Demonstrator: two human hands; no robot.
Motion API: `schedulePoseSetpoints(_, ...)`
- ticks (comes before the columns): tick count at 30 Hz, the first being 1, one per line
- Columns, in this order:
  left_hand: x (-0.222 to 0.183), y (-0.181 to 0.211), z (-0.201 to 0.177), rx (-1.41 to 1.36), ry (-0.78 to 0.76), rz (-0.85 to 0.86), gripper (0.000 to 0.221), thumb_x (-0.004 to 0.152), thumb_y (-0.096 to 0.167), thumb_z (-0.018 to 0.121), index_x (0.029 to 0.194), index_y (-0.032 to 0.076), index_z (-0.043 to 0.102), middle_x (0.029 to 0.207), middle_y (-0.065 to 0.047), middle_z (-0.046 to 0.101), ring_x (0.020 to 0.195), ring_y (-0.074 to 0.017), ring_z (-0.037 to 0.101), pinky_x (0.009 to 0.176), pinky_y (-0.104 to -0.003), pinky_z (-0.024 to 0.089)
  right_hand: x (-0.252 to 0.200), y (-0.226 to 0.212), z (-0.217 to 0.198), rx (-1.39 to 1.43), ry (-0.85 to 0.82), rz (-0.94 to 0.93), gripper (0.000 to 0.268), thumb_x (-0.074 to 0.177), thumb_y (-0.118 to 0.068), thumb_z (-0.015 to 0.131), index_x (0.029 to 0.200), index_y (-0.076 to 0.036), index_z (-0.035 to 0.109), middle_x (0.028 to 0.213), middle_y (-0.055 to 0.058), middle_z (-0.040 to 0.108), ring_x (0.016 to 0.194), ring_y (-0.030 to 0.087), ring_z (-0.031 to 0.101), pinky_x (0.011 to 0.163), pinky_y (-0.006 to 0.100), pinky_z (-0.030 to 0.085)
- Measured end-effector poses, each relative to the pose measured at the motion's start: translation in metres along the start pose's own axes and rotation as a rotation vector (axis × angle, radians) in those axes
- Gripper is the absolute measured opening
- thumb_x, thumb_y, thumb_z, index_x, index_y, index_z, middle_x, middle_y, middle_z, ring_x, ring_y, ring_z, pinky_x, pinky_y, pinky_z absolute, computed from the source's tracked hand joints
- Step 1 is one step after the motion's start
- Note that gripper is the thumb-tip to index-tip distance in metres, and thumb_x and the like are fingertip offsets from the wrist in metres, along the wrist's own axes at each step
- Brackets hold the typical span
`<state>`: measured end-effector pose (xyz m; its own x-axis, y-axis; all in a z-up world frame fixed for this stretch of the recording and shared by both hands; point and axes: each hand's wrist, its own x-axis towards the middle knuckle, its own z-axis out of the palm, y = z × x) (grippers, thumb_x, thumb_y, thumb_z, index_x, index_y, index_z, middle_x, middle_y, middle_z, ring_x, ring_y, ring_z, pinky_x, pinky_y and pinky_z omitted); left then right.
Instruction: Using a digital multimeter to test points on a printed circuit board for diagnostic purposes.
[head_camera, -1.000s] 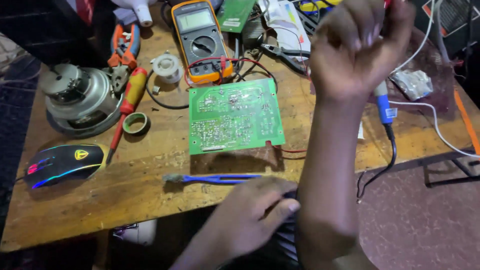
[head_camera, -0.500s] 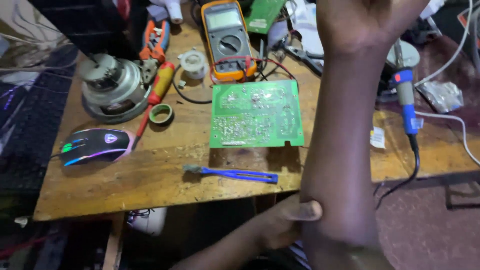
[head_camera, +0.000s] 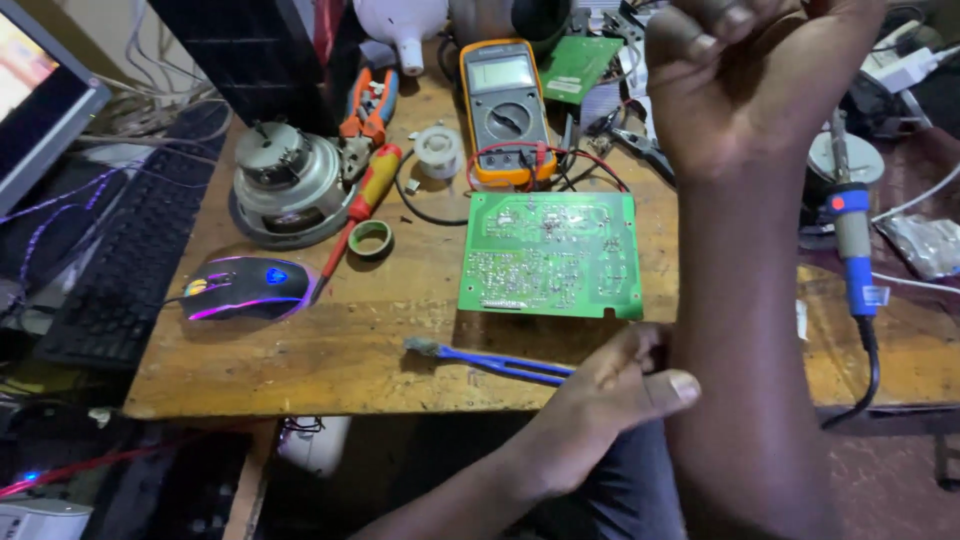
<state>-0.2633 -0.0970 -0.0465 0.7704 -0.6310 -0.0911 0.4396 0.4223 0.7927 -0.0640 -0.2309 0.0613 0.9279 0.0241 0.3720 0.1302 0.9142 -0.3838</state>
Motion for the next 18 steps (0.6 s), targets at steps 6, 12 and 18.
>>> schedulePoseSetpoints(6, -0.034, 0.033, -0.042, 0.506, -0.202, 0.195, 0.04, 0.106, 0.024, 0.066, 0.141, 0.005, 0.064, 0.134, -0.008, 0.074, 0.121, -0.0152, 0.073, 0.109, -0.028, 0.058, -0.045, 0.011, 0.041, -0.928, 0.145, 0.102, 0.016, 0.086, -0.025, 0.064, 0.094, -0.018, 0.052, 0.081, 0.002, 0.059, 0.073, 0.015, 0.057, 0.068, 0.029, 0.043)
schedulePoseSetpoints(12, -0.062, 0.095, -0.088, 1.119, 0.403, 0.42, 0.018, 0.101, 0.018, 0.065, 0.11, 0.011, 0.079, 0.109, -0.002, 0.085, 0.098, -0.0154, 0.08, 0.086, -0.031, 0.06, -0.106, -0.007, -0.026, -1.54, 0.079, 0.191, 0.006, 0.101, -0.004, 0.072, 0.106, -0.002, 0.072, 0.112, 0.01, 0.077, 0.104, 0.017, 0.071, 0.092, 0.031, 0.058)
schedulePoseSetpoints(18, -0.051, 0.102, -0.135, 1.43, 0.734, 0.549, 0.02, 0.096, 0.009, 0.067, 0.112, 0.003, 0.078, 0.108, -0.011, 0.082, 0.101, -0.0243, 0.077, 0.089, -0.039, 0.059, -0.143, 0.023, 0.01, -1.356, 0.579, 0.251, 0.004, 0.102, -0.001, 0.072, 0.105, -0.002, 0.073, 0.094, 0.011, 0.067, 0.084, 0.018, 0.06, 0.067, 0.031, 0.049)
